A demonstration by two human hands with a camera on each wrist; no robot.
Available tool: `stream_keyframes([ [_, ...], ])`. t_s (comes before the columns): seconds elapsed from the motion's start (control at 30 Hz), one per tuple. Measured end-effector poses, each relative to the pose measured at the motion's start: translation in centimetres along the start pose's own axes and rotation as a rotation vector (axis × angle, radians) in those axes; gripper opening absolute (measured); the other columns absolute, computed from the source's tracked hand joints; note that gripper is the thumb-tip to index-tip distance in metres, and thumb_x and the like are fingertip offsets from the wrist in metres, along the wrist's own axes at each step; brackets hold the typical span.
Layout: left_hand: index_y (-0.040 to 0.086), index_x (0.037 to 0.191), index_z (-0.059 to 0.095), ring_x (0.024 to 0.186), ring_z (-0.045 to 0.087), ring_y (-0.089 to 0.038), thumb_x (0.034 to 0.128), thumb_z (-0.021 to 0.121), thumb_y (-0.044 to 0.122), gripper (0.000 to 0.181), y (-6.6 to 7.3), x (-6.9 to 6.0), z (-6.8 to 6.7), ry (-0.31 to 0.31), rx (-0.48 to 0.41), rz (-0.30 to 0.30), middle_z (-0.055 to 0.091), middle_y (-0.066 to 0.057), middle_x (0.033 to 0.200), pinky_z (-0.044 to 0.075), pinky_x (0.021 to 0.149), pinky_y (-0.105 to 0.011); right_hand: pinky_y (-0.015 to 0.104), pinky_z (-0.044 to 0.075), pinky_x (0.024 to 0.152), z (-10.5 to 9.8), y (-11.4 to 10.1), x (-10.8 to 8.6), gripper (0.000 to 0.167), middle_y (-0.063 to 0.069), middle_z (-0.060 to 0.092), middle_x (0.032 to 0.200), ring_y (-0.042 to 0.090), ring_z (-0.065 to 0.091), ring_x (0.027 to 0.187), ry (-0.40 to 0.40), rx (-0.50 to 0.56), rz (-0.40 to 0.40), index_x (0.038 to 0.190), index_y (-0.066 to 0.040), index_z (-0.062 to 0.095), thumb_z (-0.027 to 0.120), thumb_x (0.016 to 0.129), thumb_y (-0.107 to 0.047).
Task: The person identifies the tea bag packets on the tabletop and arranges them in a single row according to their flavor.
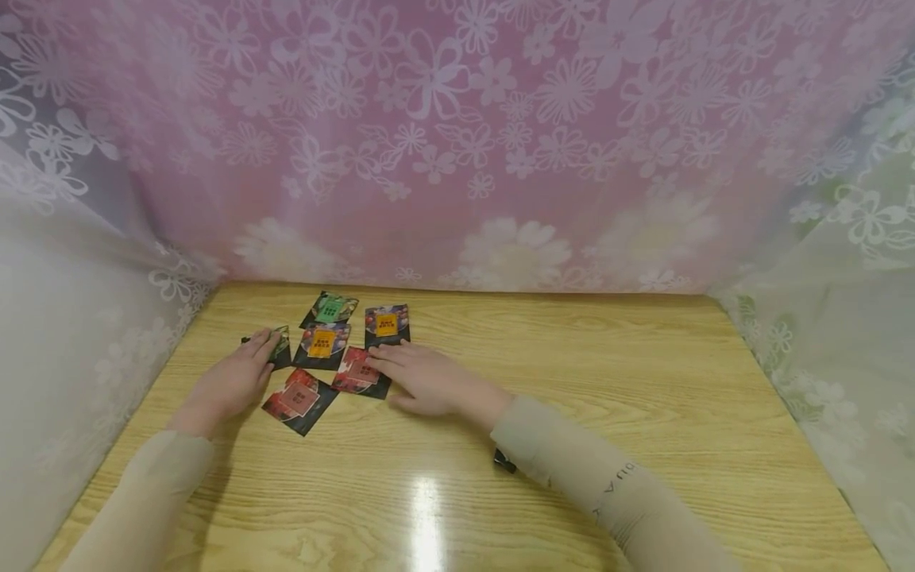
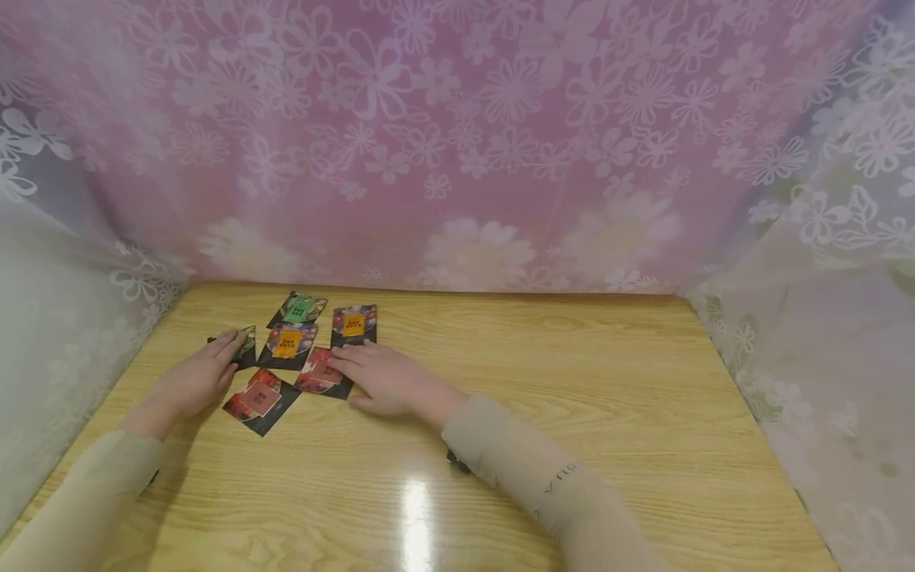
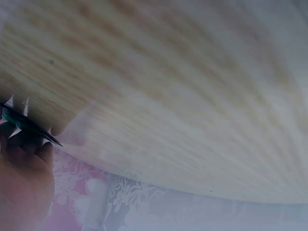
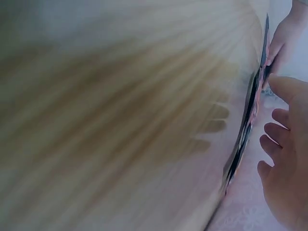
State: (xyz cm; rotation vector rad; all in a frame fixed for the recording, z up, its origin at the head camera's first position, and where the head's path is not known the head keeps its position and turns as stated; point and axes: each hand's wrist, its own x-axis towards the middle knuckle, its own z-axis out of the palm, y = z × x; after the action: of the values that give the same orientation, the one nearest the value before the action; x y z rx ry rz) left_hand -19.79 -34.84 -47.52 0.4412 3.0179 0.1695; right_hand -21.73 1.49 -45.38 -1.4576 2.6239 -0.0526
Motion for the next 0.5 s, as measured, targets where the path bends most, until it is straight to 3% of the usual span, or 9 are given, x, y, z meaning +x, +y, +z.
stream_keyframes([
  [0.27,-0.009,0.162,0.031,0.152,0.034,-0.057,0.1112,0.048,0.017,0.060,-0.1,0.0,0.0,0.005,0.016,0.012,0.028,-0.038,0.166,0.037,0.122,-0.069,0.035,0.016,0.138,0.3,-0.6,2.7,0.064,0.000,0.021,0.179,0.017,0.020,0.166,-0.061,-0.002,-0.032,0.171,-0.020,0.023,0.046,0.114,-0.037],
  [0.5,-0.009,0.163,0.029,0.152,0.034,-0.056,0.1121,0.047,0.018,0.061,0.0,-0.1,0.0,-0.006,0.013,0.005,0.027,-0.038,0.167,0.036,0.123,-0.069,0.032,0.020,0.137,0.7,-1.0,3.5,0.059,0.002,0.020,0.179,0.018,0.020,0.167,-0.110,0.013,-0.031,0.172,-0.022,0.022,0.040,0.116,-0.030],
])
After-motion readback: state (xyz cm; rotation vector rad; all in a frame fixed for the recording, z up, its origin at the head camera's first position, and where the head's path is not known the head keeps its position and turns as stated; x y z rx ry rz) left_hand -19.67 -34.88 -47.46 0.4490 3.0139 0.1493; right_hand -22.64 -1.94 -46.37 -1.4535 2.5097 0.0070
